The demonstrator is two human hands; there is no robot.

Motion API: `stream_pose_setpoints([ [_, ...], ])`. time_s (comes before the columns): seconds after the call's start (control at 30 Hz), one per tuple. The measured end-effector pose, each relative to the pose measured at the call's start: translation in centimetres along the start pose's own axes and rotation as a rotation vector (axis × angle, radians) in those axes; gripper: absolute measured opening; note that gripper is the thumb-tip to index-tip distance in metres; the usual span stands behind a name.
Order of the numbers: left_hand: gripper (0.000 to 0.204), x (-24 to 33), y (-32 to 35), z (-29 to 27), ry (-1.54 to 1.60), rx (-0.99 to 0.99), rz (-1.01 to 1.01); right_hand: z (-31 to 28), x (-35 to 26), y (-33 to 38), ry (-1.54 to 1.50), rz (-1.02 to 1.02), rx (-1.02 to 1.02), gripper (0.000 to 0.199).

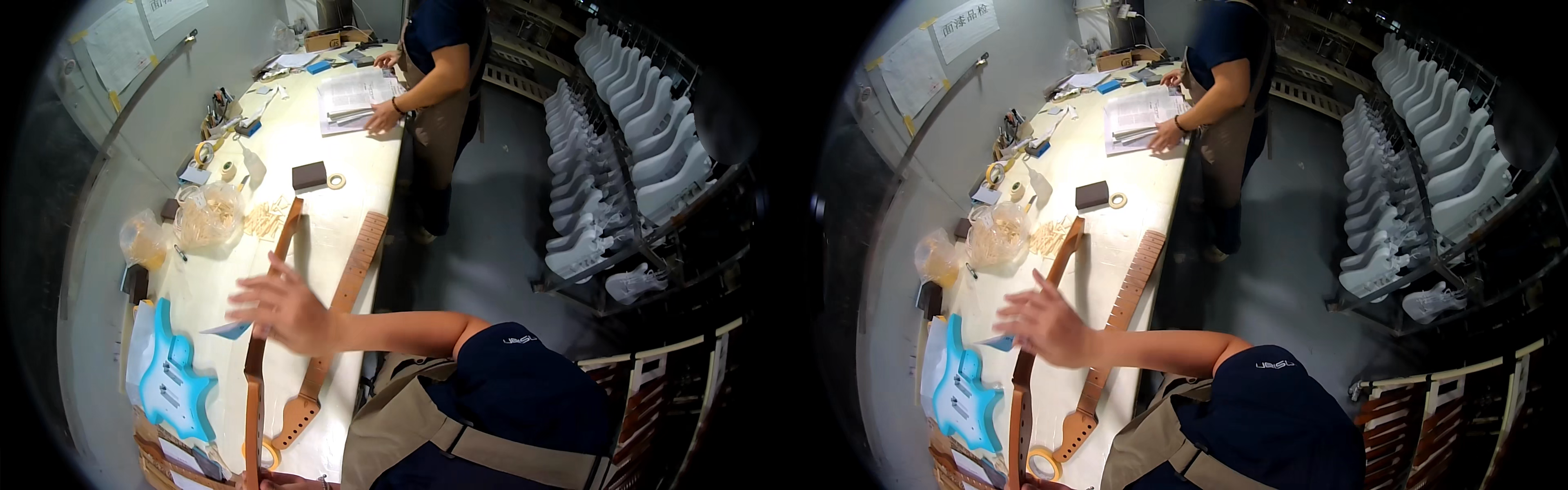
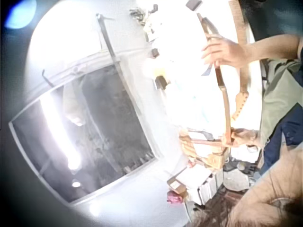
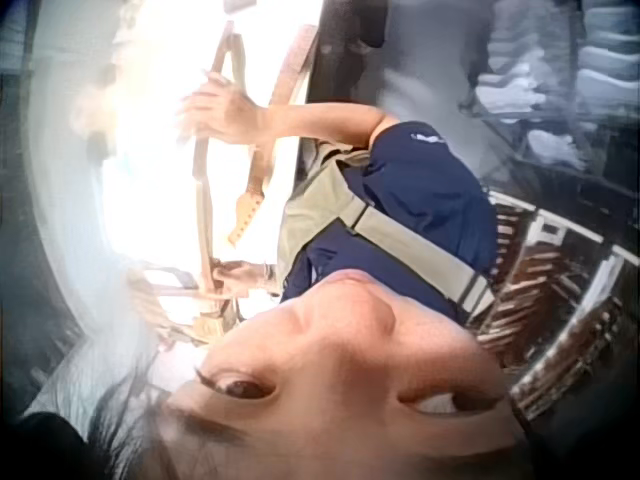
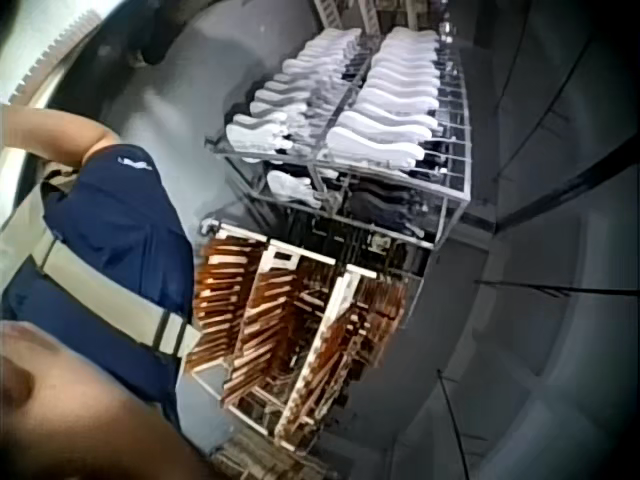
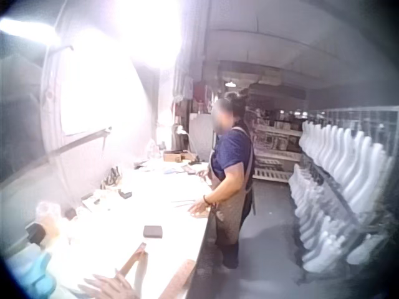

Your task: The person sands and wipes a wooden guitar neck, then applies glue to the fret slots and inserts fret wire. The person uses sandpaper, a cloth, a glue bottle, and a small tool to work on the necks at a workbench.

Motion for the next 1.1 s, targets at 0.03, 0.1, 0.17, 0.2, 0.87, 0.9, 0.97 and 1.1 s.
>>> stream_pose_setpoints([
  [0.03, 0.027, -0.7, -0.6, 0.2, 0.115, 0.014, -0.020, -1.0, 1.7, -0.4, -0.065, 0.110, 0.056, 0.030],
  [0.1, 0.028, -1.6, -1.4, 0.2, 0.318, 0.042, -0.050, -1.6, 5.4, -0.5, -0.341, 0.388, 0.163, 0.031],
  [0.17, 0.029, -2.6, -1.9, 0.3, 0.466, 0.073, -0.064, -0.1, 9.8, 0.0, -0.687, 0.672, 0.187, 0.041],
  [0.2, 0.029, -2.8, -1.9, -0.1, 0.527, 0.099, -0.046, 0.9, 11.1, -0.3, -0.758, 0.794, 0.140, 0.036],
  [0.87, 0.055, -1.4, 3.3, 3.0, 0.018, 0.682, 0.297, 33.8, 19.9, -2.3, -1.175, 1.247, -0.826, 0.036],
  [0.9, 0.055, -1.7, 3.4, 3.1, 0.058, 0.720, 0.294, 35.3, 20.0, -3.8, -1.182, 1.262, -0.717, 0.046],
  [0.97, 0.055, -1.8, 3.9, 2.5, 0.052, 0.687, 0.286, 36.4, 19.1, -5.8, -1.154, 1.336, -0.637, 0.073],
  [1.1, 0.052, -2.3, 3.5, 1.4, 0.090, 0.665, 0.274, 32.8, 17.0, -4.4, -1.008, 0.951, -1.162, 0.061],
])
Point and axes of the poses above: each hand's wrist, its own y-axis away from the middle knuckle, its own z-axis out of the palm, x = y × z, the point moved 5 cm from there along -y, towards the middle knuckle, and after that the axes turned 1 degree about x, right-handed, at the moved point
